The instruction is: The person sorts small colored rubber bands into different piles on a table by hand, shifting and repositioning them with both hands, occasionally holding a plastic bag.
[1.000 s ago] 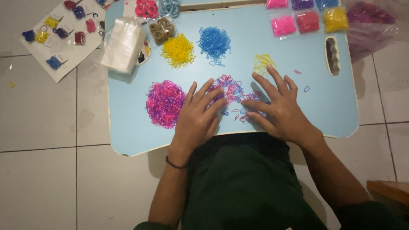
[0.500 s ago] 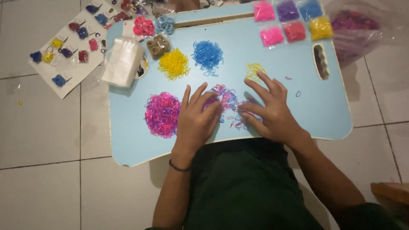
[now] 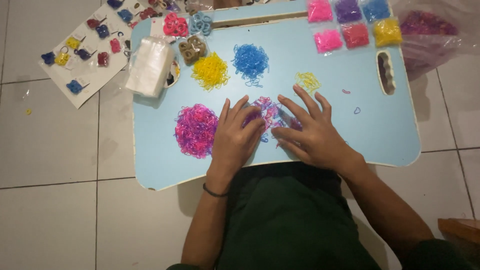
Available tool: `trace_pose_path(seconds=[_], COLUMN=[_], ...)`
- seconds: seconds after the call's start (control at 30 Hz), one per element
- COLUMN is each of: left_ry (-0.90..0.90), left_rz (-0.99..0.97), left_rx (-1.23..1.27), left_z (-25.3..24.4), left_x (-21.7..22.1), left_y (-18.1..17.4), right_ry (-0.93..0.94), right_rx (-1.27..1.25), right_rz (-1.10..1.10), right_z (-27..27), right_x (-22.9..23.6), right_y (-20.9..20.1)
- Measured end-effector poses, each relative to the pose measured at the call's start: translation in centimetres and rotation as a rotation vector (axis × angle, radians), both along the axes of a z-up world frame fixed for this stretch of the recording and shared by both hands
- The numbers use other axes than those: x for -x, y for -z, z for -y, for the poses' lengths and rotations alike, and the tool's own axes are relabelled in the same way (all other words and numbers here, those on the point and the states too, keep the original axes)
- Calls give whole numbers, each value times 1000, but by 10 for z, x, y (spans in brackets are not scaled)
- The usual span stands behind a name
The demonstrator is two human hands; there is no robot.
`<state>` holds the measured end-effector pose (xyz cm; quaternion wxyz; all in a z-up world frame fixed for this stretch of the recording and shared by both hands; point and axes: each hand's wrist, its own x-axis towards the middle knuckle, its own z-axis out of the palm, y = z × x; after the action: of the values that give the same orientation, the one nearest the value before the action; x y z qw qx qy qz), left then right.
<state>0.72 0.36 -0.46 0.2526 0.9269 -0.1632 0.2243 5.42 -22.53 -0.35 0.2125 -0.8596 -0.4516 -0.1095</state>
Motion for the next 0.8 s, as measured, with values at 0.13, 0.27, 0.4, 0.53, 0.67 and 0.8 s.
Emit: trace_pose_path(seconds=[0.13,0.27,0.4,0.53,0.67,0.8], left_ry=[-1,-13,20,43,60,36], left_rz=[-4,-6,37,69,114,280], left_rx=[8,21,24,23,207,459], left_z=[1,1,-1,1,-3,-1], left_x=[0,1,-1,1,6,17], left_y=[-2,-1,0,1,-2,-19], right_ry=[-21,-18,-15,-24,-20,-29], right_rx=[13,39,32,16,-36,-213], right_rz=[52,36,57,21,-7,-21], right_z=[-4,-5,1,7,10,6], right_x=[0,2,4,4,2,2], right_y=[1,-1,-3,-5,-7,-5])
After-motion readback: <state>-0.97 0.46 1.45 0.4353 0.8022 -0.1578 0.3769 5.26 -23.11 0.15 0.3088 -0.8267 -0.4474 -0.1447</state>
